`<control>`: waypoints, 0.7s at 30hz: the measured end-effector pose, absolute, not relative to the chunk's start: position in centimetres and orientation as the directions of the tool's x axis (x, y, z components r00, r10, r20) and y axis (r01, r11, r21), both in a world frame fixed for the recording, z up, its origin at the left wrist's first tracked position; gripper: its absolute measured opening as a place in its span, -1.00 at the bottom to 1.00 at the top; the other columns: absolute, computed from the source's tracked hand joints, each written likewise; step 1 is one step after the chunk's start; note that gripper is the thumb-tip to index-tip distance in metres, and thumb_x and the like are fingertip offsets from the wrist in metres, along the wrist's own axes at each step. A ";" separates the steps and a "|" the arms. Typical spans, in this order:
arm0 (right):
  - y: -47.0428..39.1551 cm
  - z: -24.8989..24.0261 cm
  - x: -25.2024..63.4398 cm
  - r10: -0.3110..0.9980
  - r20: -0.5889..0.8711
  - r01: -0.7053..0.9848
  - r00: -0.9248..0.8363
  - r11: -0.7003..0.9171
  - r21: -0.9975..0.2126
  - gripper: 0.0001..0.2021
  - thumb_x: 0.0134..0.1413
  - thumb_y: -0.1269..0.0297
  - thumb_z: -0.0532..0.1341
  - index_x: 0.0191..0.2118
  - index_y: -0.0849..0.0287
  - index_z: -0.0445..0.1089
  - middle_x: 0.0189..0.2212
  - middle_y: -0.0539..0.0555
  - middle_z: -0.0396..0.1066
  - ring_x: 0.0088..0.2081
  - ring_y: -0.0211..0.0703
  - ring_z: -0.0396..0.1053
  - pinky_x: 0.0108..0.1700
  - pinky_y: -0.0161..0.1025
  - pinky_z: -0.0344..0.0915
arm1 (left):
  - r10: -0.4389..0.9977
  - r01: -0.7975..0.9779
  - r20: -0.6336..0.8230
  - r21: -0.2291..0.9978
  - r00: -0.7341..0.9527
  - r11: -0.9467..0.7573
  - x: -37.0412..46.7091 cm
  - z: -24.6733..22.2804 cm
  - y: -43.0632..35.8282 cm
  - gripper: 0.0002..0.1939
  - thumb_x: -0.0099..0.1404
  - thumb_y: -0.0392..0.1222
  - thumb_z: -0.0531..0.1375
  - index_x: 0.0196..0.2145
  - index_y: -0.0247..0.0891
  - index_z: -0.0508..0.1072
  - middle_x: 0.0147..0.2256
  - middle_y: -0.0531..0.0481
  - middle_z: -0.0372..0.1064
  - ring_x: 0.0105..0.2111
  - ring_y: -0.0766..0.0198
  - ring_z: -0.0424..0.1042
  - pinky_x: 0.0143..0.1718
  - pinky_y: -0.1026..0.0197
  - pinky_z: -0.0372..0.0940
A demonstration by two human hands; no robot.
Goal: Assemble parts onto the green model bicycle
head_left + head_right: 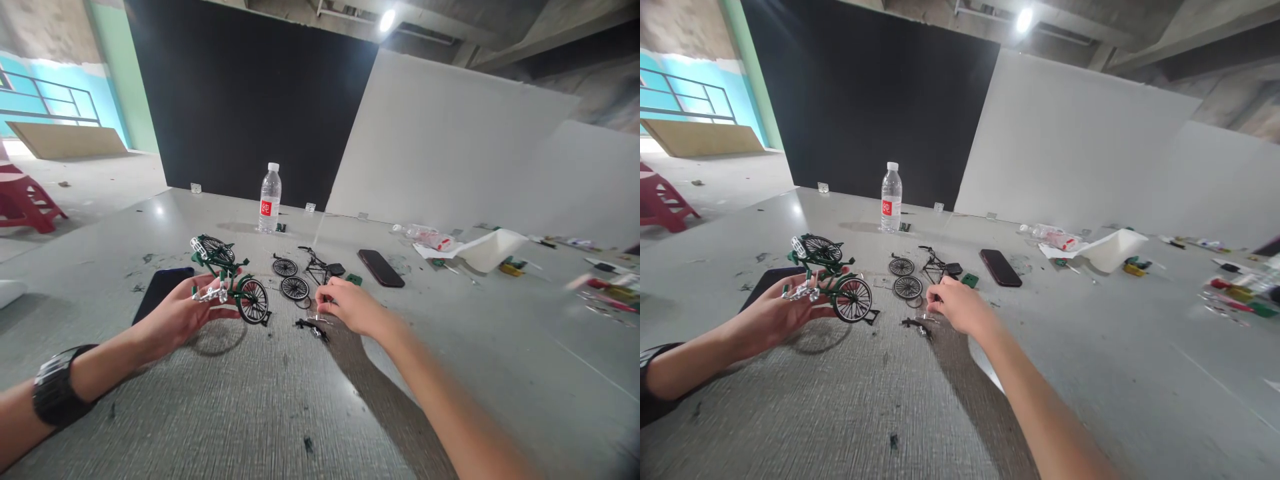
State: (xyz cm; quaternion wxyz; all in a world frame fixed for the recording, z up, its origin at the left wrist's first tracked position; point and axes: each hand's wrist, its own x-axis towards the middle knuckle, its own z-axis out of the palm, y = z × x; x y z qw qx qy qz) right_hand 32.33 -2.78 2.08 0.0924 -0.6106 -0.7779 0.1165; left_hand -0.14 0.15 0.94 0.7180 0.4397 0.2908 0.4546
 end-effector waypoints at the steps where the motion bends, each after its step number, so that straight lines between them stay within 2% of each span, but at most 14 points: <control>1: -2.8 2.1 32.4 0.971 0.003 0.930 -0.240 0.231 -0.285 -0.88 0.22 0.31 0.19 -0.36 0.09 0.40 -0.28 0.03 0.37 -0.38 -0.22 0.34 -0.33 -0.25 0.13 | 0.909 -0.397 -0.020 0.896 0.416 0.201 -0.2 0.8 0.2 -0.65 0.06 -0.11 0.49 -0.26 -0.31 0.52 -0.10 -0.18 0.55 -0.22 0.07 0.56 -0.27 0.13 0.50; 5: -2.8 2.5 31.9 0.965 0.130 0.916 -0.228 0.258 -0.307 -0.84 0.30 0.32 0.08 -0.33 0.10 0.33 -0.26 0.04 0.39 -0.37 -0.21 0.33 -0.33 -0.23 0.13 | 0.902 -0.393 -0.024 0.895 0.431 0.212 -0.3 0.5 0.3 -0.57 0.10 -0.08 0.47 -0.14 -0.31 0.50 -0.09 -0.21 0.53 -0.19 0.04 0.55 -0.25 0.11 0.49; 9: -3.4 3.2 29.8 0.937 0.303 0.808 -0.172 0.310 -0.501 -0.87 0.32 0.28 0.07 -0.26 0.10 0.31 -0.36 0.02 0.43 -0.38 -0.20 0.33 -0.34 -0.24 0.16 | 0.862 -0.376 -0.010 0.897 0.507 0.232 -0.4 0.2 0.3 -0.53 0.18 -0.05 0.42 -0.04 -0.32 0.47 -0.08 -0.25 0.51 -0.12 0.00 0.53 -0.18 0.06 0.47; 12: -4.2 3.5 27.5 0.914 0.374 0.698 -0.159 0.372 -0.612 -0.82 0.34 0.22 0.09 -0.11 0.08 0.41 -0.31 0.05 0.45 -0.38 -0.20 0.33 -0.34 -0.23 0.21 | 0.837 -0.394 0.021 0.889 0.546 0.234 -0.3 0.0 0.2 -0.54 0.21 -0.04 0.40 -0.01 -0.29 0.46 -0.07 -0.23 0.51 -0.11 0.01 0.53 -0.17 0.06 0.46; 17: -5.6 3.3 24.6 0.870 0.449 0.660 -0.203 0.460 -0.594 -0.81 0.34 0.20 0.14 -0.21 0.09 0.49 -0.27 0.06 0.49 -0.31 -0.19 0.39 -0.30 -0.23 0.24 | 0.809 -0.384 0.019 0.887 0.587 0.258 -0.1 0.0 -0.2 -0.53 0.22 -0.01 0.38 0.00 -0.30 0.47 -0.05 -0.25 0.50 -0.10 0.00 0.52 -0.13 0.01 0.45; 21: -6.2 3.0 23.8 0.838 0.479 0.635 -0.260 0.522 -0.569 -0.84 0.34 0.23 0.15 -0.18 0.07 0.49 -0.26 0.03 0.52 -0.30 -0.20 0.41 -0.30 -0.24 0.28 | 0.827 -0.390 -0.018 0.876 0.562 0.284 -0.2 0.2 -0.5 -0.59 0.21 0.00 0.38 -0.07 -0.26 0.49 -0.04 -0.22 0.50 -0.09 -0.01 0.52 -0.14 0.02 0.45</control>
